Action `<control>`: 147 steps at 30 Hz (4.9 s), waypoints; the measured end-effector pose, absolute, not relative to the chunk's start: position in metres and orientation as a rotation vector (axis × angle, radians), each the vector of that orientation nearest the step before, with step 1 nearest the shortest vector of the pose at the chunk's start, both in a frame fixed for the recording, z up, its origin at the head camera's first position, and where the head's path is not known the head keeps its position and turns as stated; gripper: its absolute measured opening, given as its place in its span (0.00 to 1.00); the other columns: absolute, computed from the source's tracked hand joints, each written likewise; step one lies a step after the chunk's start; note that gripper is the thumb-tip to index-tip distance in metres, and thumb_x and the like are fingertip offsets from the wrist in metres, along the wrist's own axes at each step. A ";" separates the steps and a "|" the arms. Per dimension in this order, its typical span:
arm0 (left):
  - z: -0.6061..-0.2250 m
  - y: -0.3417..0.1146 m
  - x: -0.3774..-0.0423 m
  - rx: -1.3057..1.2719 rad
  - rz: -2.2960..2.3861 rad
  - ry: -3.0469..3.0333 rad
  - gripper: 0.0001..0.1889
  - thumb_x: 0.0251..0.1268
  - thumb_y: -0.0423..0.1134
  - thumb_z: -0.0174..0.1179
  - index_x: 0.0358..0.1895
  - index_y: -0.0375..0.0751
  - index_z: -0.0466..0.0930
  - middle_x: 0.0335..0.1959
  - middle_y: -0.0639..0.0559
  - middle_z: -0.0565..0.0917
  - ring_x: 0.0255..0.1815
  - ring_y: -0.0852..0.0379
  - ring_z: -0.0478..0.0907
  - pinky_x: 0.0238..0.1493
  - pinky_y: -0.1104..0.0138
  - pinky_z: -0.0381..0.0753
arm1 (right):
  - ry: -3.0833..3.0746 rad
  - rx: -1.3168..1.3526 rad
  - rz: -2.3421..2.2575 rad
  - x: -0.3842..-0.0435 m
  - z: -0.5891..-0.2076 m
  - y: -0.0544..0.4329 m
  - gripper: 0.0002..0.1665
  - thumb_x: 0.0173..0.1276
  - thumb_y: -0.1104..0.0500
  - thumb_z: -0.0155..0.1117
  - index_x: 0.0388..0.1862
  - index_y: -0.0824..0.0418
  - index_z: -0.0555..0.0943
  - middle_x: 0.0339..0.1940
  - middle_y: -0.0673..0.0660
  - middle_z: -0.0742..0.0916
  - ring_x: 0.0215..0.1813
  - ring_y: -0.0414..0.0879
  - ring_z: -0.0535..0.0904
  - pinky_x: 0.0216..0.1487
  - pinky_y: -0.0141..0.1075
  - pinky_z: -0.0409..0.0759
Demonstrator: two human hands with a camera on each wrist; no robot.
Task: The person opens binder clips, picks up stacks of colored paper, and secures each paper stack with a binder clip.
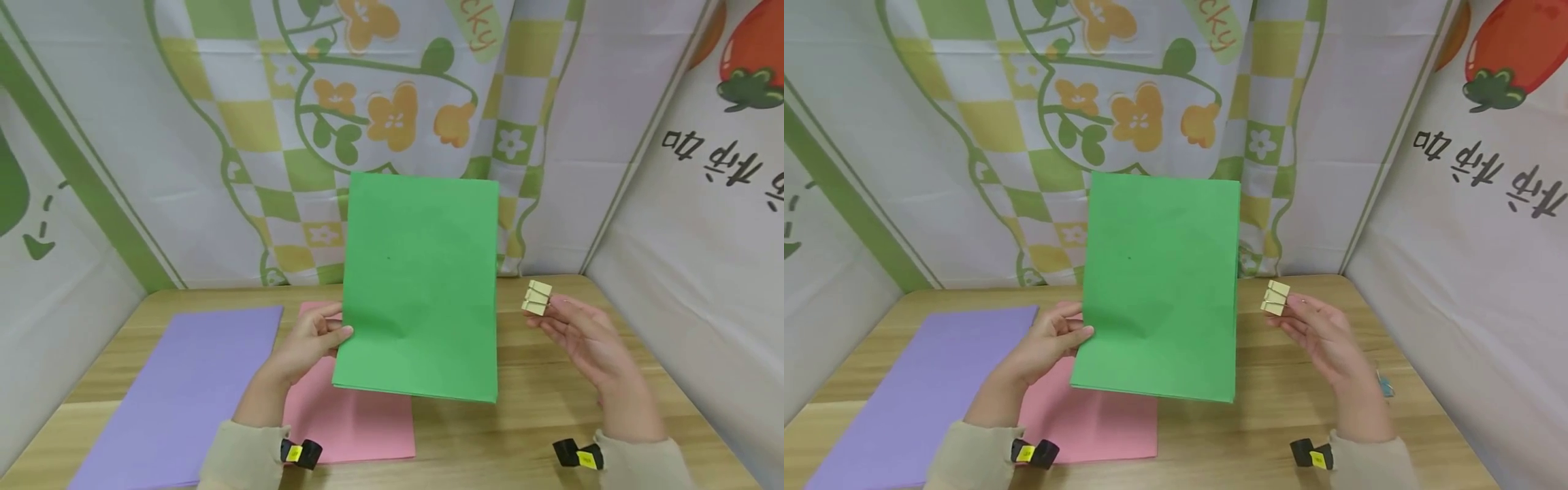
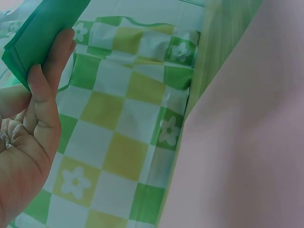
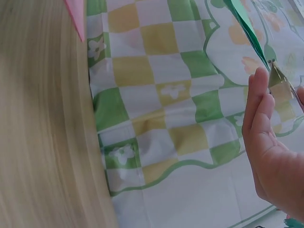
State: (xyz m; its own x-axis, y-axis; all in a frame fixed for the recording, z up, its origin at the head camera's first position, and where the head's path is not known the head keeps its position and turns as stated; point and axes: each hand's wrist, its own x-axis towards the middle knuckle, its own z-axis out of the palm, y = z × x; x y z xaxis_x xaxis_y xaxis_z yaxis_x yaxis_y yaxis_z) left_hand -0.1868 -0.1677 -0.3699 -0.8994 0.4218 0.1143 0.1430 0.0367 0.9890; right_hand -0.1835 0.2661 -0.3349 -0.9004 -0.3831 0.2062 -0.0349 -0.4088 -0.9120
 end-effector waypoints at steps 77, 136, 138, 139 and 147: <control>-0.364 -0.197 -0.155 0.825 1.948 2.102 0.23 0.76 0.29 0.50 0.68 0.20 0.63 0.43 0.58 0.90 0.34 0.59 0.88 0.36 0.61 0.88 | 1.874 -0.687 -2.072 -0.189 -0.327 0.223 0.16 0.76 0.68 0.51 0.41 0.57 0.87 0.35 0.50 0.89 0.41 0.47 0.89 0.54 0.32 0.84; -0.360 -0.177 -0.151 0.631 1.877 2.107 0.29 0.75 0.33 0.53 0.74 0.27 0.58 0.49 0.27 0.84 0.36 0.56 0.89 0.40 0.59 0.88 | 1.954 -0.469 -2.188 -0.183 -0.320 0.212 0.09 0.75 0.65 0.56 0.44 0.55 0.83 0.42 0.47 0.89 0.45 0.36 0.86 0.52 0.26 0.83; -0.361 -0.175 -0.151 0.621 1.874 2.098 0.29 0.75 0.34 0.54 0.74 0.27 0.58 0.49 0.28 0.85 0.36 0.56 0.89 0.40 0.59 0.88 | 1.952 -0.468 -2.197 -0.182 -0.321 0.213 0.09 0.75 0.65 0.56 0.44 0.55 0.82 0.42 0.47 0.89 0.45 0.36 0.86 0.51 0.26 0.83; -0.362 -0.174 -0.151 0.623 1.870 2.096 0.29 0.75 0.34 0.54 0.74 0.27 0.58 0.48 0.28 0.85 0.36 0.56 0.89 0.40 0.59 0.88 | 1.955 -0.469 -2.200 -0.182 -0.321 0.213 0.09 0.75 0.64 0.56 0.44 0.55 0.82 0.42 0.47 0.88 0.45 0.36 0.86 0.51 0.26 0.83; -0.365 -0.164 -0.153 0.626 1.884 2.058 0.28 0.75 0.34 0.55 0.73 0.30 0.60 0.46 0.33 0.87 0.35 0.56 0.88 0.39 0.59 0.88 | 1.973 -0.437 -2.223 -0.185 -0.320 0.218 0.07 0.74 0.66 0.57 0.48 0.59 0.78 0.44 0.46 0.87 0.46 0.35 0.85 0.52 0.25 0.82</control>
